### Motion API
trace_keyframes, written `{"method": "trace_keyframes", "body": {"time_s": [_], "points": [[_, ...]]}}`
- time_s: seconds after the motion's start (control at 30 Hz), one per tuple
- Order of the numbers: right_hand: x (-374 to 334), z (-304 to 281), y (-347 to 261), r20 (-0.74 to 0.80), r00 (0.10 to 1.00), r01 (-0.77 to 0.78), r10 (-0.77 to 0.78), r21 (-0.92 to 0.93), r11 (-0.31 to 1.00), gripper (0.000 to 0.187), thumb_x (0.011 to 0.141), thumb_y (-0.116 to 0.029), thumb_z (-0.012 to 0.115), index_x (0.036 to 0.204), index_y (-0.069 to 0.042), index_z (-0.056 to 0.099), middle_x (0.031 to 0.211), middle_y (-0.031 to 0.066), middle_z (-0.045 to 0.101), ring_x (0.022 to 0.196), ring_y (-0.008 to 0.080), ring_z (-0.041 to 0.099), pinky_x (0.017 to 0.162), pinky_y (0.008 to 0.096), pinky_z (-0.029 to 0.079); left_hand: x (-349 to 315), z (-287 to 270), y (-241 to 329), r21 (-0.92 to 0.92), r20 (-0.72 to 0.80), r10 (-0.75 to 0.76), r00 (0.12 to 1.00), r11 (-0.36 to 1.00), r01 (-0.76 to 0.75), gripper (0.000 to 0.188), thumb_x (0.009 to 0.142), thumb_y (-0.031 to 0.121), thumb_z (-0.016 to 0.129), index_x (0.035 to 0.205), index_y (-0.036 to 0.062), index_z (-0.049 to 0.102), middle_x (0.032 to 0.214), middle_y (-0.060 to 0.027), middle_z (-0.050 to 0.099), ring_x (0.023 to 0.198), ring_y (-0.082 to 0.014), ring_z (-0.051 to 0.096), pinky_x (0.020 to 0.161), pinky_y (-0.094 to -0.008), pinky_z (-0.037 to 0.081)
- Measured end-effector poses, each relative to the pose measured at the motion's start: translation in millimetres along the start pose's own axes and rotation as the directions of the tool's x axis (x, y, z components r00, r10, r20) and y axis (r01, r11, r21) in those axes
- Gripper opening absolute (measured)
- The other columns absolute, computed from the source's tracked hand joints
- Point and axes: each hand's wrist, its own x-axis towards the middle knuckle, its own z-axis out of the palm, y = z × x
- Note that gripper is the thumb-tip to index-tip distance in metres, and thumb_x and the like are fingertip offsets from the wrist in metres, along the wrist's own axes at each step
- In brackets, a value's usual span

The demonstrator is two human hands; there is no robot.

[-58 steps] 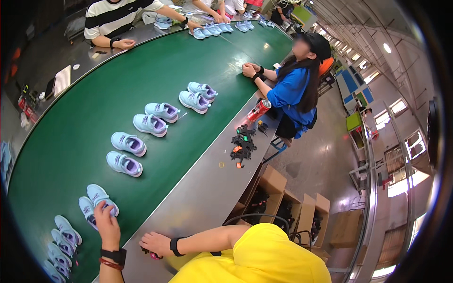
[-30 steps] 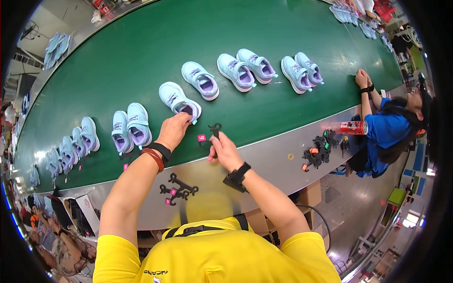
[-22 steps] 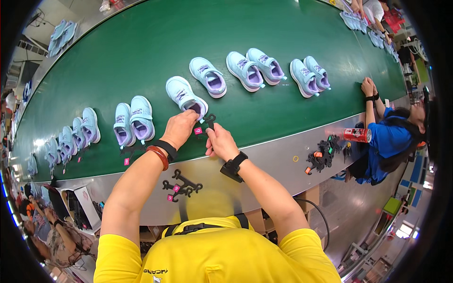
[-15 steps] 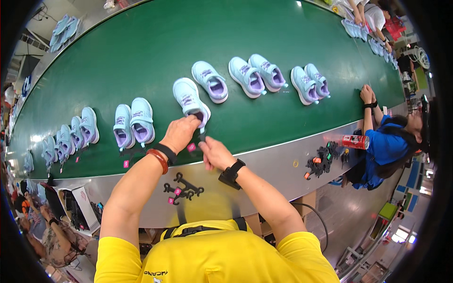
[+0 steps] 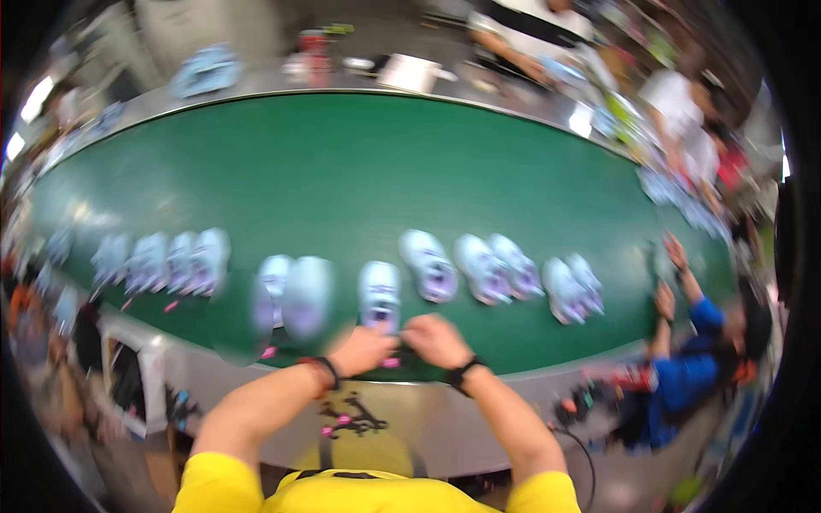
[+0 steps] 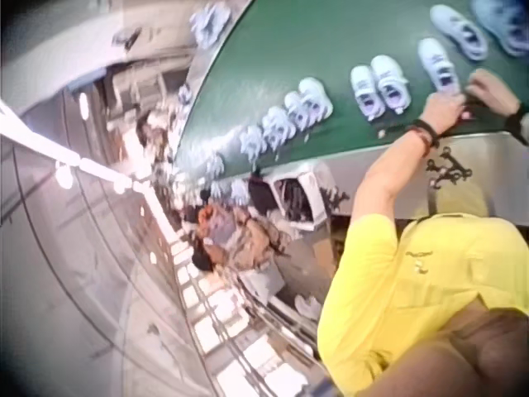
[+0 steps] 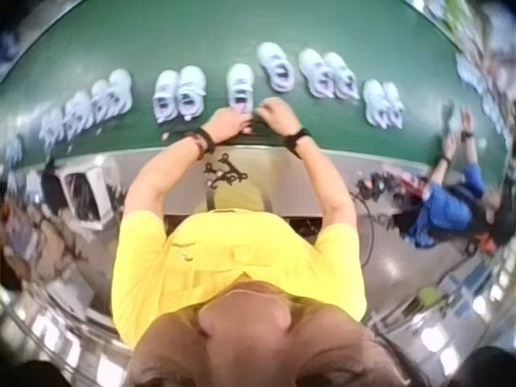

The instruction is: Pairing shoes and checking their tags on a conveyor belt.

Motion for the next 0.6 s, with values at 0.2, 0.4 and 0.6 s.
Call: {"method": "trace_keyframes", "body": {"time_s": [0.2, 0.4, 0.6], "points": [[25, -49, 63, -0.223, 0.974, -0.083, -0.042, -0.523, 0.848, 0.055, 0.07, -0.008, 0.073, 0.12, 0.002, 0.052, 0.123, 0.0225, 0.054, 0.119, 0.0387, 0.047, 0.102, 0.0441, 0.038, -17, 30, -14, -0.131, -0.247, -0.075, 0.966, 0.99, 0.044, 0.016, 0.083, 0.014, 0.056, 0.097, 0.0115, 0.061, 0.084, -0.0156, 0.061, 0.074, -0.0342, 0.065, 0.061, -0.0462, 0.051], [19, -17, 67, -0.447, 0.87, -0.044, -0.209, -0.491, 0.87, 0.057, 0.063, 0.009, 0.071, 0.114, 0.001, 0.047, 0.114, 0.0189, 0.048, 0.109, 0.0399, 0.049, 0.089, 0.0403, 0.043, -30, 44, -19, -0.237, -0.302, -0.224, 0.927, 0.959, 0.155, 0.017, 0.086, 0.014, 0.05, 0.098, 0.0082, 0.061, 0.086, -0.0175, 0.059, 0.079, -0.0347, 0.063, 0.066, -0.0457, 0.05], [39, -9, 52, -0.281, 0.902, 0.131, -0.328, -0.546, 0.828, 0.047, 0.062, 0.008, 0.071, 0.105, 0.001, 0.053, 0.113, 0.0181, 0.051, 0.104, 0.0389, 0.052, 0.086, 0.0409, 0.045, -40, 33, -20, -0.306, -0.327, -0.305, 0.895, 0.93, 0.205, 0.022, 0.085, 0.009, 0.047, 0.099, 0.0058, 0.063, 0.087, -0.0191, 0.06, 0.076, -0.0365, 0.063, 0.066, -0.0463, 0.049]]}}
